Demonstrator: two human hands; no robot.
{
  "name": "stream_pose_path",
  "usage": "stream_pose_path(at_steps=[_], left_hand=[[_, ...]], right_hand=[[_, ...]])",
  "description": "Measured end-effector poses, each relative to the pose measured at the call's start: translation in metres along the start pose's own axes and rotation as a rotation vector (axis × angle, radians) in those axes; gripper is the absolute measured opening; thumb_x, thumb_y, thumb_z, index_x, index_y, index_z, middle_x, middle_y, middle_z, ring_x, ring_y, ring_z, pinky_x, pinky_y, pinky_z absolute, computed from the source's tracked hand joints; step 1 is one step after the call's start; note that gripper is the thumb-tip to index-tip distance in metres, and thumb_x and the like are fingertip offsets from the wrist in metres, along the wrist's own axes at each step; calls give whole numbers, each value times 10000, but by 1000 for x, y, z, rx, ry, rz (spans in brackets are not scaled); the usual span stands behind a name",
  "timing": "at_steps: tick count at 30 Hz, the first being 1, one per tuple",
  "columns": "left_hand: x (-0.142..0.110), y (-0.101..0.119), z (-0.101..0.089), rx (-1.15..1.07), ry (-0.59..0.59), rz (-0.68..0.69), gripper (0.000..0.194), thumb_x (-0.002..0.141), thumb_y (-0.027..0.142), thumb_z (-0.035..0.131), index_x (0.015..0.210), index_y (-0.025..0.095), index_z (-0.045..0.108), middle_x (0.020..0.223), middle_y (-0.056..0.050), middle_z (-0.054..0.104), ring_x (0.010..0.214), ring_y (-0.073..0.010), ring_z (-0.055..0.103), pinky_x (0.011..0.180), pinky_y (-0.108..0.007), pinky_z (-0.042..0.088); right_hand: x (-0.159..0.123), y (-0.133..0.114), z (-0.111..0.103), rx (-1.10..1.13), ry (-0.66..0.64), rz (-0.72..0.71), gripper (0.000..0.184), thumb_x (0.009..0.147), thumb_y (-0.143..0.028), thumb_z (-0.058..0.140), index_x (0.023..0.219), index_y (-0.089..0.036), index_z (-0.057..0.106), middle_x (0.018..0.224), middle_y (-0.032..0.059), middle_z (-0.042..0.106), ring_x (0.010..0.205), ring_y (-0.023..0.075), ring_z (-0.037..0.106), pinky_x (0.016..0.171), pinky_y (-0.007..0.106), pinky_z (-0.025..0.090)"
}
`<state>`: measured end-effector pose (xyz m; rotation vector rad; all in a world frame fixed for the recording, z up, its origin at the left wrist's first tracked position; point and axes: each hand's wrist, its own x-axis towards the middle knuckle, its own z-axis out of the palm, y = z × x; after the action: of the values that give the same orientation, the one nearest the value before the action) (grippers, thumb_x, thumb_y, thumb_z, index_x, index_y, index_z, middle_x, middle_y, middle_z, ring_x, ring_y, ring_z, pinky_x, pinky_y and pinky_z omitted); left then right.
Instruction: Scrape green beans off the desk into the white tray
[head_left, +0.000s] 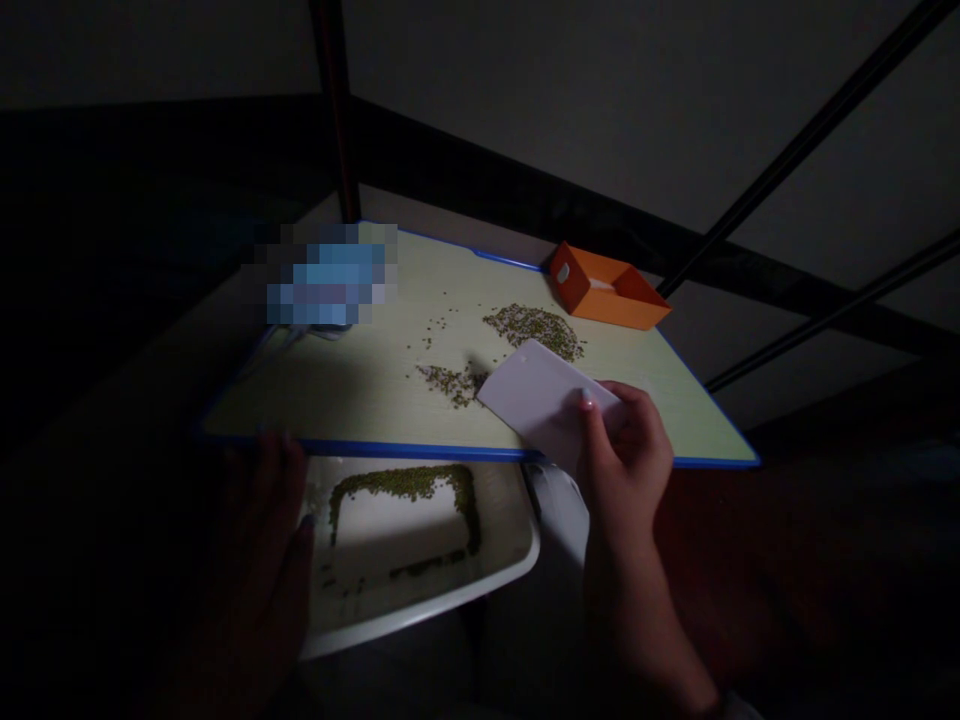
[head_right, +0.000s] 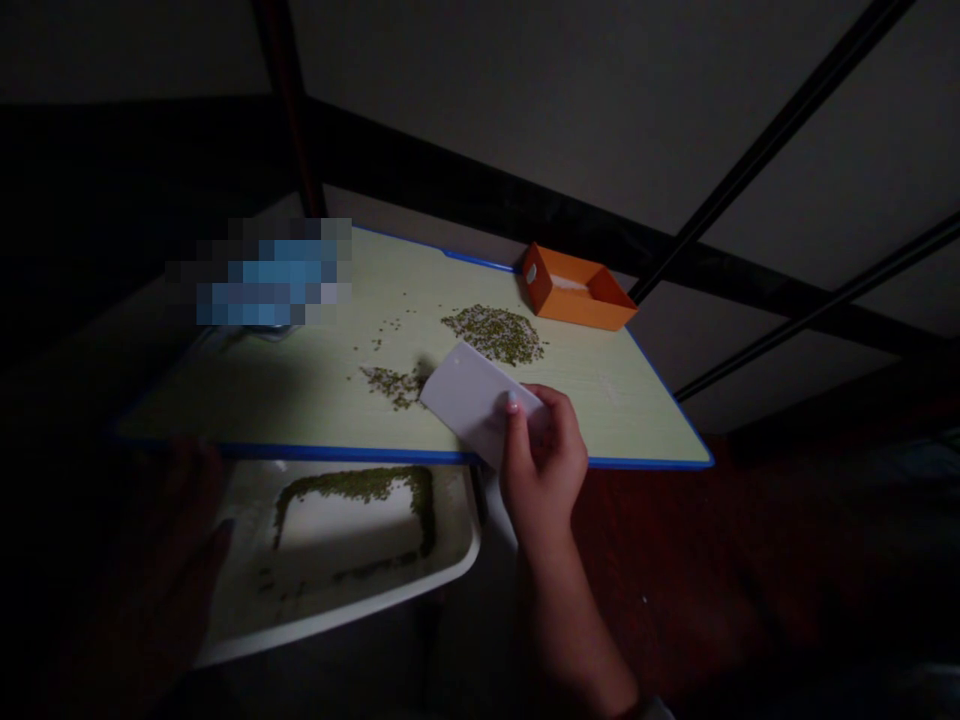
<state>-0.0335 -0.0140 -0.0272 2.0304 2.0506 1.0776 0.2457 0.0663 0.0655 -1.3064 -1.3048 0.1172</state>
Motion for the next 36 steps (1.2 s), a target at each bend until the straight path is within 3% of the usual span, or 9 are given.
stream_pose_path(at_steps=[13, 22, 36], left_hand=[[0, -3, 0, -4, -22, 1, 659, 900, 356, 367, 1501, 420, 103, 1673, 56, 99, 1522, -311, 132, 1206, -632, 222], [1, 0, 0, 0, -11, 1, 657, 900, 357, 365, 1501, 418, 107, 1670, 49, 124, 1516, -307, 164, 1210, -628, 234], [2, 0, -1, 8, -24, -24, 651, 905, 365, 355, 1496, 438, 93, 1672, 53, 114, 1523, -300, 139, 1209, -635, 242]], right_hand=[[-9, -10, 12, 76, -111, 7, 82, 878, -290, 621, 923, -222, 633, 846, 3, 683, 701, 135, 610, 596, 251, 480], [-3, -11, -2, 51, -48, -18, 81, 854, -294, 649, 890, -222, 635, 825, 6, 676, 706, 145, 614, 605, 263, 485], [-3, -9, -6, 77, -116, 68, 85, 837, -293, 669, 874, -220, 646, 807, -1, 687, 656, 135, 612, 542, 244, 466]])
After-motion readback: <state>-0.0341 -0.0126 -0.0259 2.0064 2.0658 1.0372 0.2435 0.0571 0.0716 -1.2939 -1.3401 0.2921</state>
